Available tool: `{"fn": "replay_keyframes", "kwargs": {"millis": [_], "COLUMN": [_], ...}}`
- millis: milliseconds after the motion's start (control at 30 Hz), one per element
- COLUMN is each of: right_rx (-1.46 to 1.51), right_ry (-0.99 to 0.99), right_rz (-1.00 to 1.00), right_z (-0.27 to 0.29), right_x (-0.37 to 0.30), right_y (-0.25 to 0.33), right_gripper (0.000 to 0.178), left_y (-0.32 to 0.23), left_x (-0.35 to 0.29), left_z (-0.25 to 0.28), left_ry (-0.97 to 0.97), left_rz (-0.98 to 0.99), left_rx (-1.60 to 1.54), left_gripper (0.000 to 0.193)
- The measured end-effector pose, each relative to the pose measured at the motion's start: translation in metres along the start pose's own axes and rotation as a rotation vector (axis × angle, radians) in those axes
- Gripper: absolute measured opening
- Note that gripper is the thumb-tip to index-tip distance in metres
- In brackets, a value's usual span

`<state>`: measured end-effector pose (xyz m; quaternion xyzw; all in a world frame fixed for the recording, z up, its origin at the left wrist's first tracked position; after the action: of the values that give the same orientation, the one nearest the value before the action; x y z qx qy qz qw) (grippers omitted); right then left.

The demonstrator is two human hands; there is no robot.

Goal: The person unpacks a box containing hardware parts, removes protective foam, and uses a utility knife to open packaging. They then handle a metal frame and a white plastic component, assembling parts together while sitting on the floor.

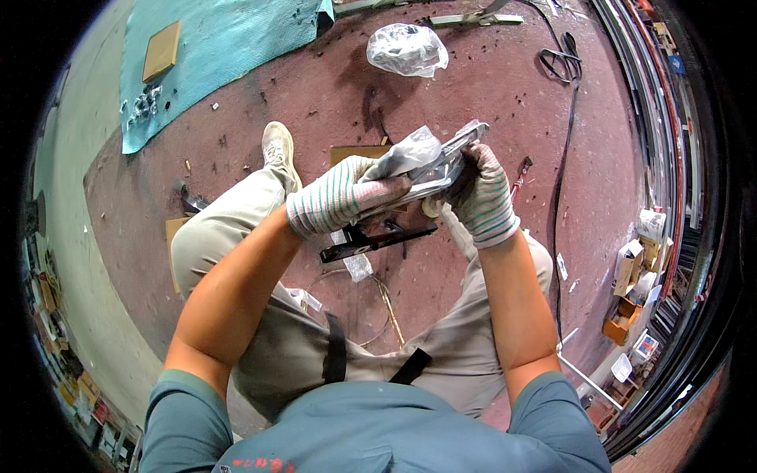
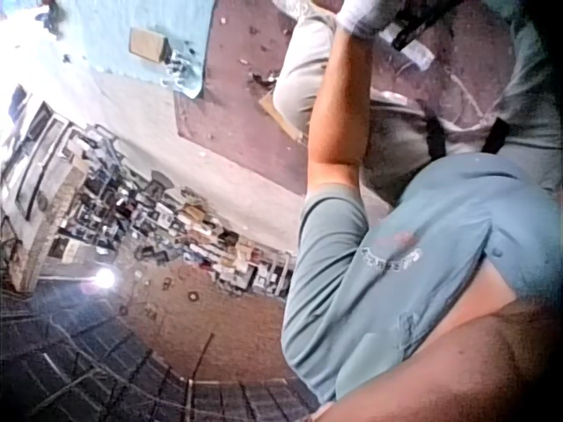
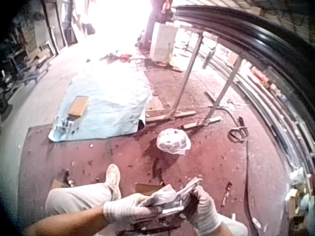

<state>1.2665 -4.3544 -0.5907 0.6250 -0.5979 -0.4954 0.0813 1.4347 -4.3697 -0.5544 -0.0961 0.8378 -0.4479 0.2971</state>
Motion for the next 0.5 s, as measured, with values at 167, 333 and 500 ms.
{"fn": "replay_keyframes", "kwargs": {"millis": [167, 333, 500], "right_rx": [0.107, 0.115, -0.046], "right_ry": [0.045, 0.203, 0.473], "right_rz": [-0.106, -0.27, -0.396], "right_z": [0.009, -0.009, -0.015], "right_x": [0.007, -0.019, -0.022], "right_y": [-0.011, -0.012, -0.034], "right_gripper": [0.012, 0.037, 0.06], "left_y": [0.012, 0.013, 0.003], "left_x": [0.004, 0.004, 0.005], "left_z": [0.001, -0.001, -0.007], "left_ry": [0.009, -0.031, -0.027], "left_rz": [0.014, -0.014, -0.007], "left_rx": [-0.006, -0.018, -0.014], "left_gripper": [0.037, 0.036, 0.032]}}
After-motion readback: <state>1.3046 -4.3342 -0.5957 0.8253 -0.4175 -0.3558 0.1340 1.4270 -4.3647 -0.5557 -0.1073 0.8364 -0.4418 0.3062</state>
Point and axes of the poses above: each hand's wrist, its own x-axis towards the middle knuckle, its own z-axis out of the back of the hand, y = z × x, the point moved 8 cm from there along x, towards the middle knuckle, and after that the axes turned 5 degrees about z, right-handed, at the moved point
